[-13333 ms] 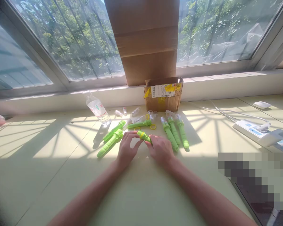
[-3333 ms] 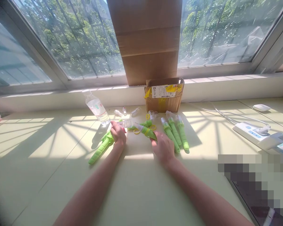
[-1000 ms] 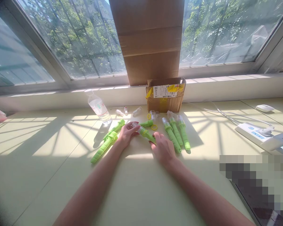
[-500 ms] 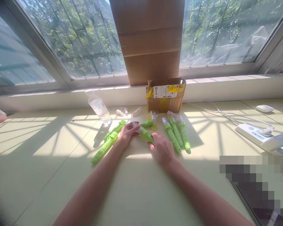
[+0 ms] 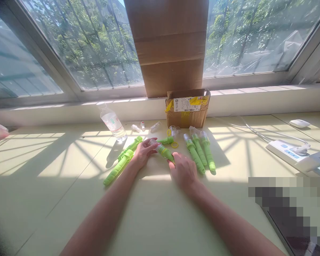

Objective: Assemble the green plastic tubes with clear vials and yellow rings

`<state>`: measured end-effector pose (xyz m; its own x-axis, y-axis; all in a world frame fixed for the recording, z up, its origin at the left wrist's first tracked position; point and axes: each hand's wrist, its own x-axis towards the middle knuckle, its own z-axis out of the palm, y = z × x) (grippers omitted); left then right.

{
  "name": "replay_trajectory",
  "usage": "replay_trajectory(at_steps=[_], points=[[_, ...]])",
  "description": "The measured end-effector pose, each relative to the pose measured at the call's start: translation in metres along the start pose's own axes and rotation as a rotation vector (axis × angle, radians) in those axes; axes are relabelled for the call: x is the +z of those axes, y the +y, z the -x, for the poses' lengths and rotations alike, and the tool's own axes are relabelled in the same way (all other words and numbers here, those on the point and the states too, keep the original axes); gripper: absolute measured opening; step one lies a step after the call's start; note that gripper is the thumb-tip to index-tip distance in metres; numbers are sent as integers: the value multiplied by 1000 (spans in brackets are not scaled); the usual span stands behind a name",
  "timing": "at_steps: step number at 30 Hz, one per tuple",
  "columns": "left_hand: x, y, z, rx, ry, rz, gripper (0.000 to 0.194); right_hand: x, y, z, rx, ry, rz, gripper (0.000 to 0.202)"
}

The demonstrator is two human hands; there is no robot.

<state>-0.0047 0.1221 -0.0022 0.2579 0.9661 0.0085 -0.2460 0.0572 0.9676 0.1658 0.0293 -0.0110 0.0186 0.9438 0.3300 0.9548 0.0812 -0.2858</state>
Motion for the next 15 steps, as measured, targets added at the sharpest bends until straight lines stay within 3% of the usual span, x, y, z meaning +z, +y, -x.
replay_trajectory(at_steps=[5, 15], points=[[-1, -2, -1, -7, -7, 63, 43, 1, 1, 1, -36, 64, 46, 16], [-4, -2, 0, -50, -102, 143, 39, 0, 1, 2, -60, -72, 13, 25]])
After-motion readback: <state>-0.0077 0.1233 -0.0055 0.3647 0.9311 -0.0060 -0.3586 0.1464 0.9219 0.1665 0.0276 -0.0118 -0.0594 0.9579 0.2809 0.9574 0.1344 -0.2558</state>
